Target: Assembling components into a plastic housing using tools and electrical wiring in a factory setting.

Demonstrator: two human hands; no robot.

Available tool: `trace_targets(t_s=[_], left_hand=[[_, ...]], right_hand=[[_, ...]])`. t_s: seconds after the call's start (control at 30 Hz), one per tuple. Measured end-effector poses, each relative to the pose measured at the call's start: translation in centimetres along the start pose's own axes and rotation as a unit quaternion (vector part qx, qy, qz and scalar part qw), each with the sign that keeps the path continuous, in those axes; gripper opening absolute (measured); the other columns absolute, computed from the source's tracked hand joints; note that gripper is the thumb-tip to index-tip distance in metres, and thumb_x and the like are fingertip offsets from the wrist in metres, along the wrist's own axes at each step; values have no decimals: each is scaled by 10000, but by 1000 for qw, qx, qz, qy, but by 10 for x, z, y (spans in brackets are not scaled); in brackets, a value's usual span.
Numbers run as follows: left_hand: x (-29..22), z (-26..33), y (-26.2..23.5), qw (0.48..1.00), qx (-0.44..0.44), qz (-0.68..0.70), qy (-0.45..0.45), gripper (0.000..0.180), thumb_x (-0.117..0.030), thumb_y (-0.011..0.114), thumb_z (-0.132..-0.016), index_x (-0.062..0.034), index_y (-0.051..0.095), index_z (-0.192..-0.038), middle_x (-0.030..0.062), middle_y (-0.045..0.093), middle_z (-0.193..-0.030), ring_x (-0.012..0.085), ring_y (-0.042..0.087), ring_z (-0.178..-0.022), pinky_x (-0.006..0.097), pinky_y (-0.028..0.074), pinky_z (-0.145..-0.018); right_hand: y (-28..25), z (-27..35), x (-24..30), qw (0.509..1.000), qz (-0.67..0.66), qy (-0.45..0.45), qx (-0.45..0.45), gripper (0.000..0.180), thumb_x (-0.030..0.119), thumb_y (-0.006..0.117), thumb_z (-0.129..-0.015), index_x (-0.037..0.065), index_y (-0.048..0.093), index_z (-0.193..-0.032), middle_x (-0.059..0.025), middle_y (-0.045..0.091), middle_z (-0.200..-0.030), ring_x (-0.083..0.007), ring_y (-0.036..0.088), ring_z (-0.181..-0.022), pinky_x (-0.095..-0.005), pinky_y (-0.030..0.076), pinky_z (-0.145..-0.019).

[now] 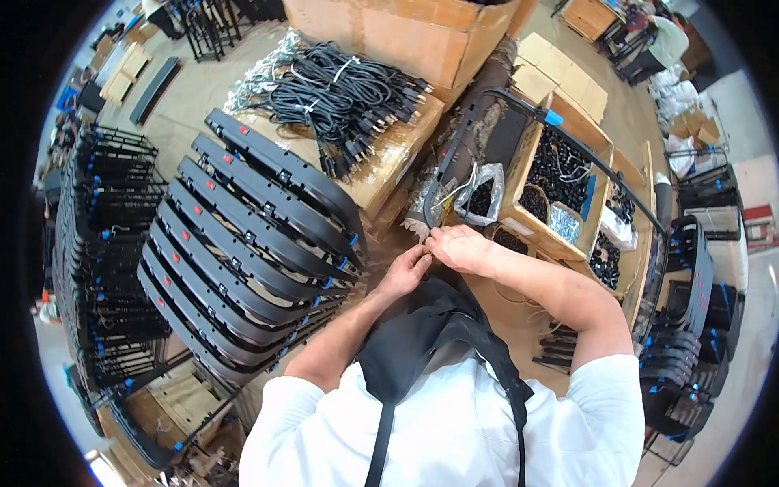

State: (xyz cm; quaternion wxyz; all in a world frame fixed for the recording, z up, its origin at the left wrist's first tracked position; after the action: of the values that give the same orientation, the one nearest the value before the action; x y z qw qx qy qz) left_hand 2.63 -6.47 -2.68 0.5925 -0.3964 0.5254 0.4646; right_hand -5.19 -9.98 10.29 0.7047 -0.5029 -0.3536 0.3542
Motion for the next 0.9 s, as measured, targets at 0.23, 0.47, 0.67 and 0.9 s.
trace_targets(t_s=[0.23, 0.47, 0.67, 0.9], left_hand=[[-20, 2, -1, 993, 35, -64, -91, 259, -241, 585, -1047, -23, 646, -1174, 109, 677, -973, 223, 636, -933, 377, 511, -849], [-15, 0, 3, 991, 33, -41, -125, 276, -275, 605, -1028, -35, 665, -1149, 117, 685, -952, 205, 641, -929, 380, 511, -857], [-12, 1, 2, 993, 1, -20, -115, 274, -269, 614, -1025, -29, 684, -1135, 107, 699, -945, 211, 646, -910, 374, 511, -855], [-15, 0, 1, 991, 1, -21, -134, 286, -279, 618, -1031, -26, 696, -1138, 105, 719, -974, 195, 643, -913, 363, 511, -845]], right_hand=[[-2, 14, -34, 979, -177, 95, -26, 173, 164, 675, -937, 32, 674, -1049, -148, 669, -1007, -376, 688, -1022, -483, 562, -881], [-11, 18, -25, 970, -212, 11, -119, 160, 125, 713, -895, 53, 693, -1037, -122, 644, -958, -332, 676, -967, -443, 558, -842], [-13, 13, -20, 970, -199, -20, -141, 135, 117, 713, -888, 51, 679, -1001, -108, 606, -932, -308, 659, -926, -420, 553, -814], [1, 11, -18, 978, -155, -17, -138, 87, 97, 673, -901, 32, 631, -943, -131, 564, -922, -325, 631, -898, -426, 542, -793]])
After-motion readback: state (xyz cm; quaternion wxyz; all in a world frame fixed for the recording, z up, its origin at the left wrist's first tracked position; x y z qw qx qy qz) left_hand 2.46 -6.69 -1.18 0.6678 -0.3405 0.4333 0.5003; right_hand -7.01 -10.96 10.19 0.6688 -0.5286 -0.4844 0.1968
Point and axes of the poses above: each hand's wrist, its own z-axis away from the middle knuckle, its own y-axis out of the palm, x = y × z, the point moved 9 cm from there along -z, towards the middle knuckle
